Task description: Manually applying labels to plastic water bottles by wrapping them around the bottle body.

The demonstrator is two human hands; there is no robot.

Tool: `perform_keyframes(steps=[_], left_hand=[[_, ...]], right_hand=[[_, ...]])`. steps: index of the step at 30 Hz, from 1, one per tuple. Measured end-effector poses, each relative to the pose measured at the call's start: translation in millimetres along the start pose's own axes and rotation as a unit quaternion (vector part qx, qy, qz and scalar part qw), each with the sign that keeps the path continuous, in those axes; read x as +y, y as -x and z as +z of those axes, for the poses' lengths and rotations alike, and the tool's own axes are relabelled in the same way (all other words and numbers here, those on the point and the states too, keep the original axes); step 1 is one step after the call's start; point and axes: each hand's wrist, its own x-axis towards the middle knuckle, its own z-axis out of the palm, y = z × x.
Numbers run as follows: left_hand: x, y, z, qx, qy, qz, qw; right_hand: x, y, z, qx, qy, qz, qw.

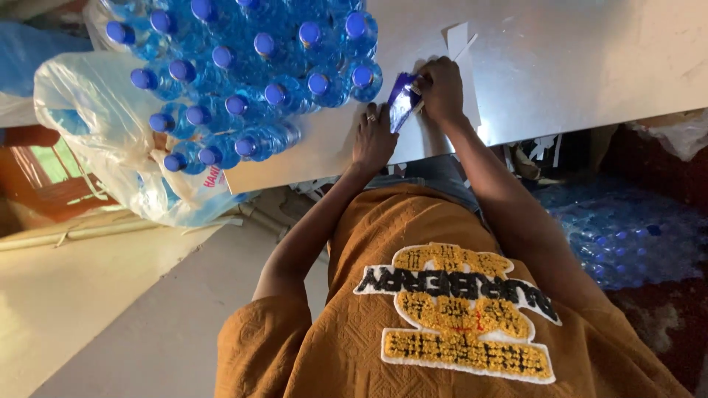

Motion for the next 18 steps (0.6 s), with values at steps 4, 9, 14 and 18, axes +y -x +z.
perform_keyframes(steps=[4, 9, 14, 18], left_hand=[[6.7, -0.2, -12.1, 0.004, 0.083, -0.008, 0.997], [58.0, 10.8, -82.4, 0.075, 0.096, 0.119, 0.985], [83.4, -24.2, -95.1, 0.078, 0.221, 0.184, 0.954], [98.5, -43.1, -85.6, -0.147, 0.591, 0.077, 0.79]], right_hand=[[-6.0, 7.4, -20.1, 0.015, -0.012, -0.073, 0.997], [-30.7, 34.7, -83.2, 0.036, -0.068, -0.144, 0.987], [-63.3, 76.0, -141.0, -0.004, -0.165, -0.108, 0.98], [-83.1, 94.4, -167.2, 0.039, -0.285, -0.075, 0.955]])
